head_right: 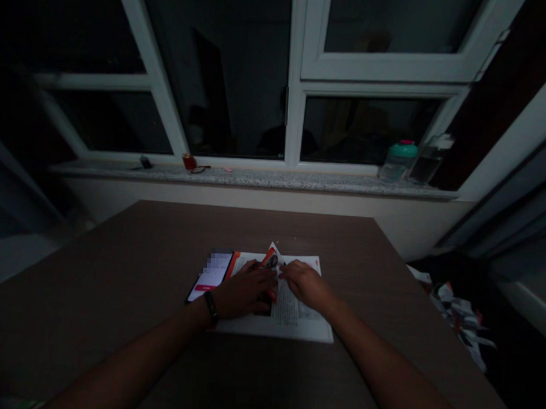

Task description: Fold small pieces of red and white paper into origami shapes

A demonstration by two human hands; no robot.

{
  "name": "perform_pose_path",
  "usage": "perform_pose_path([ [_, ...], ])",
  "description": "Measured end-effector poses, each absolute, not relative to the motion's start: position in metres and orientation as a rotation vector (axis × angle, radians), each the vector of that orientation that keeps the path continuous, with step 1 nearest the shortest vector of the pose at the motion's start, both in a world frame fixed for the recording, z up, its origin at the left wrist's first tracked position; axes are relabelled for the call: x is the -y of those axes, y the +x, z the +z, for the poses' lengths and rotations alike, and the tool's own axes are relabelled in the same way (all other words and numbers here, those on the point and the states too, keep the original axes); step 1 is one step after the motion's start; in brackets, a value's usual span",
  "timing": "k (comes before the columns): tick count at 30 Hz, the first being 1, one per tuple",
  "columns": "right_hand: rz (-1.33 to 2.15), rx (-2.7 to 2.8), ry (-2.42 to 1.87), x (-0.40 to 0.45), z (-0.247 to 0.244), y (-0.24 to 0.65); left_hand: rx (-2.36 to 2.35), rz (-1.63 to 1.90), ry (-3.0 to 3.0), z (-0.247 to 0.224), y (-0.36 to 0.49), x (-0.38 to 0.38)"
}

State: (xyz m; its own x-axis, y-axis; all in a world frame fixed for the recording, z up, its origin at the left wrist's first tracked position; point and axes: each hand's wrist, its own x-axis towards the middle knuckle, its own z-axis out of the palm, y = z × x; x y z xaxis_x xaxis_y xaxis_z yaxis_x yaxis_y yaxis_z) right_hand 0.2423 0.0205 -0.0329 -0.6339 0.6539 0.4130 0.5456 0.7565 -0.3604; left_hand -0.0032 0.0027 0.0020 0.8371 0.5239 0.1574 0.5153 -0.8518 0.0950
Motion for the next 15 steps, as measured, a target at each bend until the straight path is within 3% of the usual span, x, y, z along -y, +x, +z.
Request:
perform_pose_path([
  [15,0.187,2.555,-0.961,-0.011,-0.019,0.237,-0.960,0.213,2.954,0.000,-0.004,0.004],
])
